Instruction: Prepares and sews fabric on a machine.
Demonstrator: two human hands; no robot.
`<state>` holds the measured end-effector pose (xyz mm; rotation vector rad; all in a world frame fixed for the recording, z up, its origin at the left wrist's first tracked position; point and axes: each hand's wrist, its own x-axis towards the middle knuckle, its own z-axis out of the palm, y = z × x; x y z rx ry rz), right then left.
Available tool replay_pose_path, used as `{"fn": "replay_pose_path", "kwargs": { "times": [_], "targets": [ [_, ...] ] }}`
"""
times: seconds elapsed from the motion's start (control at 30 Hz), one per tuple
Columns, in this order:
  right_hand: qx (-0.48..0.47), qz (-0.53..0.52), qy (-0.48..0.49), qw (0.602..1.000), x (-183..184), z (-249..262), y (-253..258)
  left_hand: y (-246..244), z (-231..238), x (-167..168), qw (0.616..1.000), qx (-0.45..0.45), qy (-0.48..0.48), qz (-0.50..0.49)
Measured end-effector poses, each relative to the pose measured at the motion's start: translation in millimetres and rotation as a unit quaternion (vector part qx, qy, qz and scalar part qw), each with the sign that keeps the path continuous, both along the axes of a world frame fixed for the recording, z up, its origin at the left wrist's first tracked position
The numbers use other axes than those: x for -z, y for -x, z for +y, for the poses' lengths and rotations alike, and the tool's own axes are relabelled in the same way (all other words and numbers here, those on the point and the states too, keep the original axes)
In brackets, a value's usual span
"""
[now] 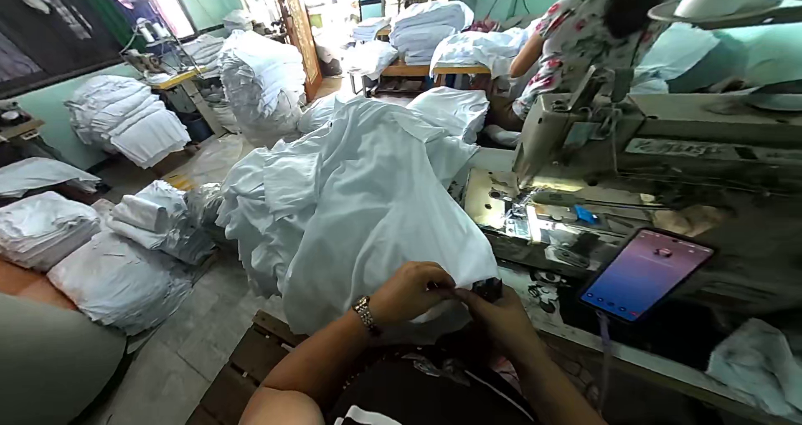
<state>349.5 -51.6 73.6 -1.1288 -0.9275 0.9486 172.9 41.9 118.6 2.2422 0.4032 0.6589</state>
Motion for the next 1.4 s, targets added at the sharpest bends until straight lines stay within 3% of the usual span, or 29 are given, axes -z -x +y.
{"fn": "replay_pose_path", "kwargs": {
  "times": [0.07,0.17,0.23,0.3,0.37,0.43,0.47,0.5,0.57,0.67,0.77,0.87,1.2,1.3,1.4],
  "targets": [
    [0.023,-0.076,-0.011,0.997,0,-1,-8,6,1,-9,0.998,-0.050,0.032,-0.023],
    [0.122,-0.256,-0.046,0.958,7,-1,-23,25,15,-36,0.973,-0.182,0.063,-0.126],
    [0.167,-0.273,-0.062,0.945,14,0,-30,37,24,-53,0.964,-0.208,0.069,-0.153],
    [0.154,-0.165,-0.041,0.973,13,2,-28,39,25,-60,0.971,-0.203,0.032,-0.121],
    [0.088,0.042,0.005,0.995,1,2,-25,37,22,-68,0.977,-0.184,0.028,-0.108],
    [0.000,0.193,-0.013,0.981,-9,-4,-33,40,19,-84,0.977,-0.137,0.085,-0.141],
    [-0.032,0.215,-0.046,0.975,-15,-8,-38,44,18,-93,0.976,-0.106,0.109,-0.154],
    [-0.047,0.205,-0.077,0.975,-21,-11,-45,47,18,-100,0.980,-0.073,0.107,-0.153],
    [-0.046,0.109,-0.121,0.986,-26,-15,-60,52,23,-108,0.994,-0.041,0.007,-0.099],
    [-0.017,-0.049,-0.100,0.994,-20,-18,-69,48,30,-97,0.977,-0.131,-0.162,0.046],
    [-0.028,-0.190,-0.085,0.978,-11,-17,-68,46,29,-83,0.951,-0.195,-0.221,0.093],
    [0.021,-0.281,-0.111,0.953,-5,-17,-63,51,25,-80,0.948,-0.192,-0.241,0.080],
    [0.030,-0.323,-0.154,0.933,-13,-16,-60,49,20,-91,0.945,-0.182,-0.269,0.046],
    [0.013,-0.346,-0.144,0.927,-16,-15,-56,22,29,-98,0.966,-0.143,-0.214,0.013],
    [-0.012,-0.269,-0.106,0.957,-19,-15,-52,-29,46,-100,0.984,-0.110,-0.141,0.001]
  ]
}}
